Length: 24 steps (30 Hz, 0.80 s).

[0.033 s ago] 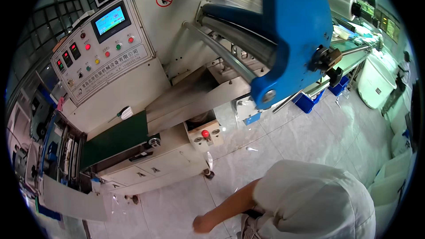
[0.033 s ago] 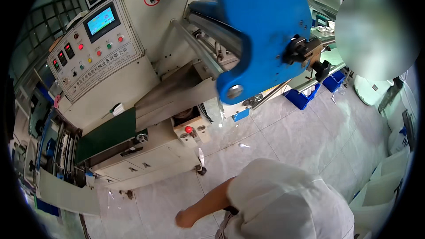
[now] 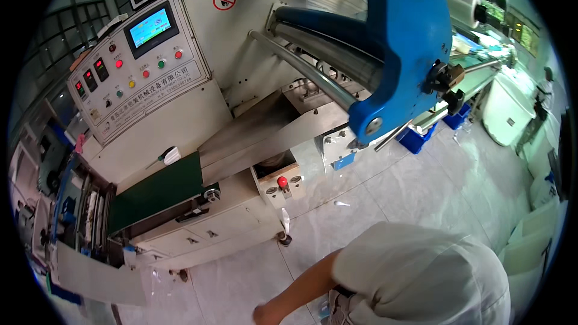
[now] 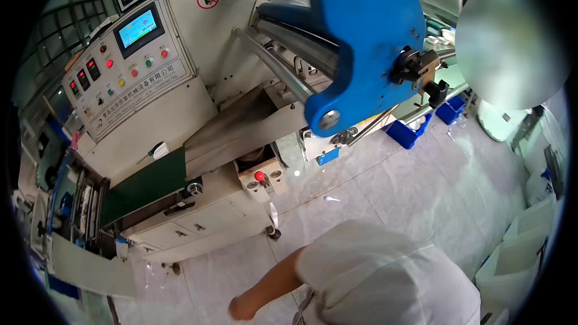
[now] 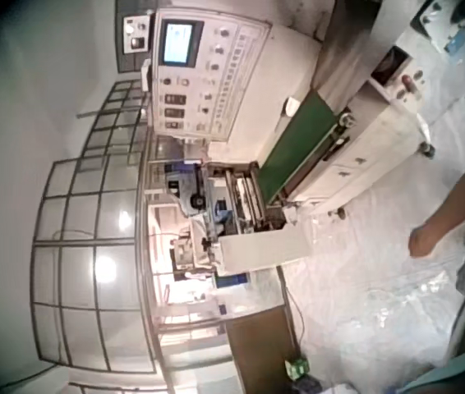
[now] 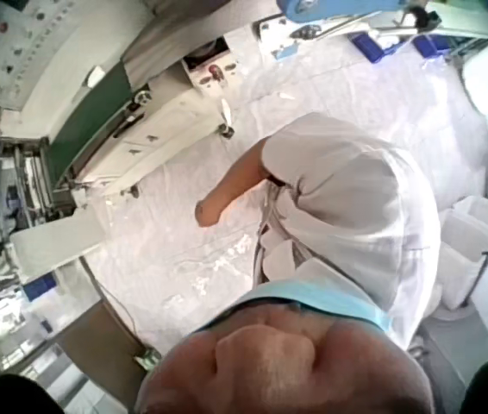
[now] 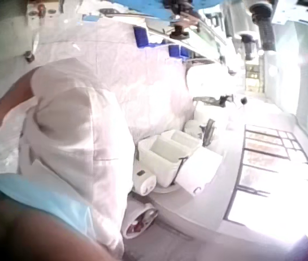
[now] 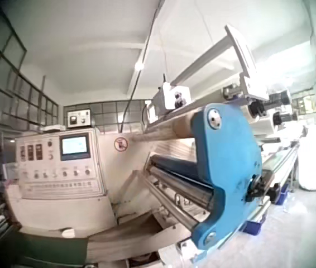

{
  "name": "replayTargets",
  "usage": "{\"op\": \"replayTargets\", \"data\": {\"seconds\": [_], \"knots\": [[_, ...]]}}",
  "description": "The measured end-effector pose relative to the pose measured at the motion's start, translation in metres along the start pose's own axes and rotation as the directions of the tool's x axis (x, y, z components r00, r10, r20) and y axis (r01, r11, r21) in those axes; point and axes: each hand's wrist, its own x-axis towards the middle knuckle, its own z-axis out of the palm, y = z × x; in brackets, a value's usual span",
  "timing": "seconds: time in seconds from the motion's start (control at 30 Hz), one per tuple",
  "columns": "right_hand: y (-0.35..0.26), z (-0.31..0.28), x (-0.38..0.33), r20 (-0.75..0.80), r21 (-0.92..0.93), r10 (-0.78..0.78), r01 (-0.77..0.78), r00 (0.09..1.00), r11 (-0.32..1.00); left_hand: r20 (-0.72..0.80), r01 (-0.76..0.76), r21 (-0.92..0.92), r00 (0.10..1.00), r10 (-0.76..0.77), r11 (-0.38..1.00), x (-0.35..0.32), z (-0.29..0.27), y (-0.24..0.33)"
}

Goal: The person sorts ceramic bowls and plates on a moving conveyor belt, picking them up by hand and placing them into white bins. They also handle small red lids and a spoon during the sorting process.

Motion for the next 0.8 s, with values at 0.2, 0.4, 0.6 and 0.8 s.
{"op": "replayTargets", "data": {"seconds": [0.2, 0.4, 0.6, 0.8], "knots": [[0.050, 0.122, 0.160, -0.303, 0.237, 0.245, -0.176, 0.921, 0.955, 0.095, 0.110, -0.084, 0.990, -0.102, 0.990, 0.084, -0.102, -0.006], [0.061, 0.039, 0.057, 0.578, 0.193, 0.291, -0.474, 0.763, 0.859, -0.069, 0.246, -0.504, 0.944, -0.323, 0.828, 0.044, -0.237, -0.146], [0.044, 0.048, -0.024, 0.936, -0.243, 0.351, -0.738, -0.009, 0.629, -0.391, 0.070, -0.590, 0.847, -0.361, 0.804, 0.056, -0.431, -0.022], [0.080, 0.119, 0.150, 0.924, -0.083, 0.368, -0.885, 0.104, 0.459, -0.488, 0.028, -0.451, 0.829, -0.272, 0.892, 0.131, -0.581, -0.007]]}}
